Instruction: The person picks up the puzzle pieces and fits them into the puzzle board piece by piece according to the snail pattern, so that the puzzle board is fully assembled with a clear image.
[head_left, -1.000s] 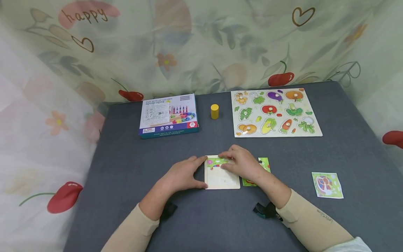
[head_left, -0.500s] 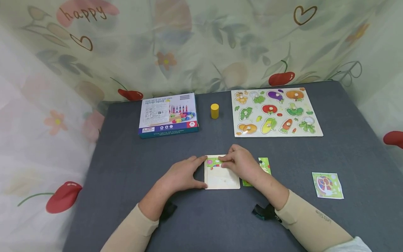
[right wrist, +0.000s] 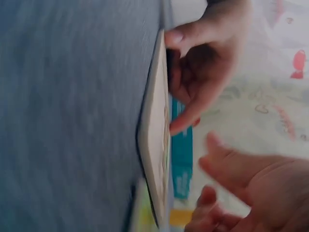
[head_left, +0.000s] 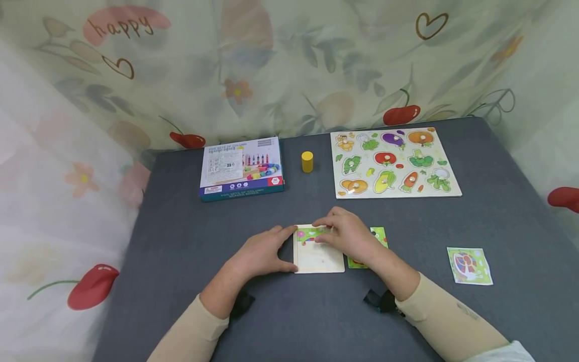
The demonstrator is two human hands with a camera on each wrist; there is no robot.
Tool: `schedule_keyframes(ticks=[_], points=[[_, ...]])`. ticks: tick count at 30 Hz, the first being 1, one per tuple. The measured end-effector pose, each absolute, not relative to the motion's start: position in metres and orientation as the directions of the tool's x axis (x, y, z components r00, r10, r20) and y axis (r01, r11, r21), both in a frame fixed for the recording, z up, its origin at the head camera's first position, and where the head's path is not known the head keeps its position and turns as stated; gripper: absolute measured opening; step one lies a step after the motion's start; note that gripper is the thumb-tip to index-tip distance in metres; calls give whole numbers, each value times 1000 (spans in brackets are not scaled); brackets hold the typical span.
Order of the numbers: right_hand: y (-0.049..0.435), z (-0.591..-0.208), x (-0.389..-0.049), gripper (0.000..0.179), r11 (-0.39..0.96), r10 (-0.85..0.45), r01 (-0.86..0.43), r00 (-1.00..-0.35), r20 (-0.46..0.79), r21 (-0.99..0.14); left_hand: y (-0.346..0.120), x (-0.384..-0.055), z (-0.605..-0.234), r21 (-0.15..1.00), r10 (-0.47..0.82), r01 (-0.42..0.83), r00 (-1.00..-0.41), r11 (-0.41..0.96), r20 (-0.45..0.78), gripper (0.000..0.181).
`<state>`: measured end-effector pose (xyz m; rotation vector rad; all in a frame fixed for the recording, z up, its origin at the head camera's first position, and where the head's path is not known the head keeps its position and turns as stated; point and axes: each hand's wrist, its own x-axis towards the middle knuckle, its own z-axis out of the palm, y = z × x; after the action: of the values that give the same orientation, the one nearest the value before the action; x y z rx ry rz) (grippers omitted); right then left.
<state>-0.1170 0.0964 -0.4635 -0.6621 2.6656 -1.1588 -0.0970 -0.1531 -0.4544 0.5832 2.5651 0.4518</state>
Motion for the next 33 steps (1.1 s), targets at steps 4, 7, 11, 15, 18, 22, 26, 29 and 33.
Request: schedule_keyframes(ticks=[4, 7, 11, 15, 18, 22, 26, 29, 33], points=[[99, -447, -112, 29, 594, -456, -359, -888, 66, -720, -153, -95, -455, 417, 466, 303, -801, 857, -375, 97], [101, -433, -110, 30, 593, -452, -363, -889, 76, -719, -154, -94, -455, 425, 460, 291, -803, 857, -379, 96], [108, -415, -108, 31, 595, -446, -374, -890, 94, -711, -154, -93, -454, 424, 456, 287, -806, 859, -378, 96], [115, -401, -104, 31, 587, -438, -392, -890, 129, -709, -154, -93, -454, 426, 453, 283, -807, 860, -378, 96], [119, -392, -101, 33, 580, -430, -412, -887, 166, -702, -154, -93, -453, 429, 451, 279, -808, 859, -378, 96], [123, -383, -100, 35, 574, -419, -428, -886, 198, -698, -155, -94, -451, 422, 449, 280, -808, 862, -381, 96], [127, -377, -99, 35, 564, -394, -422, -893, 218, -709, -155, -95, -450, 413, 453, 289, -805, 864, -384, 96], [131, -373, -98, 36, 564, -369, -417, -899, 233, -713, -154, -95, -451, 414, 457, 293, -801, 862, -385, 96], [137, -372, -97, 35, 561, -349, -428, -898, 267, -709, -153, -95, -451, 418, 464, 298, -800, 858, -380, 96]])
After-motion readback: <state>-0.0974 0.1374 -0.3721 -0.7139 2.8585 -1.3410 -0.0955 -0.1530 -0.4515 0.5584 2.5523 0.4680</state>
